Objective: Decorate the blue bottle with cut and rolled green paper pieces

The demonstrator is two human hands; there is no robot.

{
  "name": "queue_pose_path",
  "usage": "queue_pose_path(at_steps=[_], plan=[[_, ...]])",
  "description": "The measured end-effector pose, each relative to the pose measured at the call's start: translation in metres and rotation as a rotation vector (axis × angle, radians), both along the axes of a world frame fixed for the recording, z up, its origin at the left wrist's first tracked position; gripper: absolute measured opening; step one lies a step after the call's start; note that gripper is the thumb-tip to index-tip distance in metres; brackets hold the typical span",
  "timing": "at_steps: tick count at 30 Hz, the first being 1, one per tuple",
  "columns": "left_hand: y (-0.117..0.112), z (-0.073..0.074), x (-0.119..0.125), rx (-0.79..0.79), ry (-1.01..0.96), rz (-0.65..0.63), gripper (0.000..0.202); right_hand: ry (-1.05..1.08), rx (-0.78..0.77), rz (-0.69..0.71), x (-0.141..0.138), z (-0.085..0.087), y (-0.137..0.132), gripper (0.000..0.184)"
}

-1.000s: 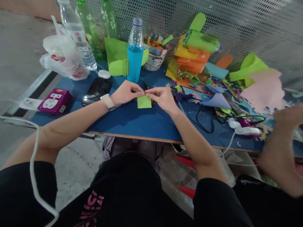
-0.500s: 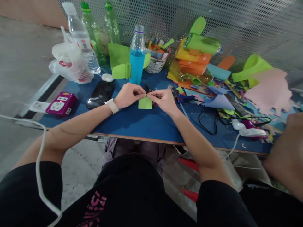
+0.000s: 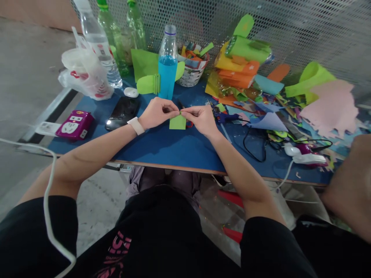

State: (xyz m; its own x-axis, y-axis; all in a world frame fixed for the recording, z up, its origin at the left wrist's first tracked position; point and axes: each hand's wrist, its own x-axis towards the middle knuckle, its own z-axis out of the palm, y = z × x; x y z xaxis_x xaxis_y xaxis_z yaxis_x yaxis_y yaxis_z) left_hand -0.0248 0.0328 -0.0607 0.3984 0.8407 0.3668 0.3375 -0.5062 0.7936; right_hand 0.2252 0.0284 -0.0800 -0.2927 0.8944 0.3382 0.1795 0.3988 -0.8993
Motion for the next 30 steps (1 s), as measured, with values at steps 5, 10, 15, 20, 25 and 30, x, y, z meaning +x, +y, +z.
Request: queue_pose_path(at_steps=[5,10,15,20,25,30], plan=[[0.005,-0.003,-0.002,0.022,0.009,0.035,0.033,0.047,-0.018,-0.001,0.002,0.003,-0.001,0.044],[0.007,-0.007,-0.002,0.027,0.030,0.005,0.035,0.053,-0.020,-0.013,0.002,0.003,0.000,0.047],[0.006,-0.005,-0.003,0.004,0.051,0.011,0.031,-0.005,-0.035,-0.011,0.003,0.003,0.002,0.056],[0.007,-0.005,-0.003,-0.001,0.058,0.027,0.030,-0.017,-0.011,-0.021,0.002,0.008,0.000,0.059],[0.007,-0.005,-0.003,0.031,0.095,0.038,0.034,-0.010,-0.024,-0.010,0.002,0.011,-0.002,0.060],[0.005,-0.002,-0.002,0.045,0.080,0.036,0.034,-0.004,-0.040,-0.003,0.002,0.007,0.000,0.061]])
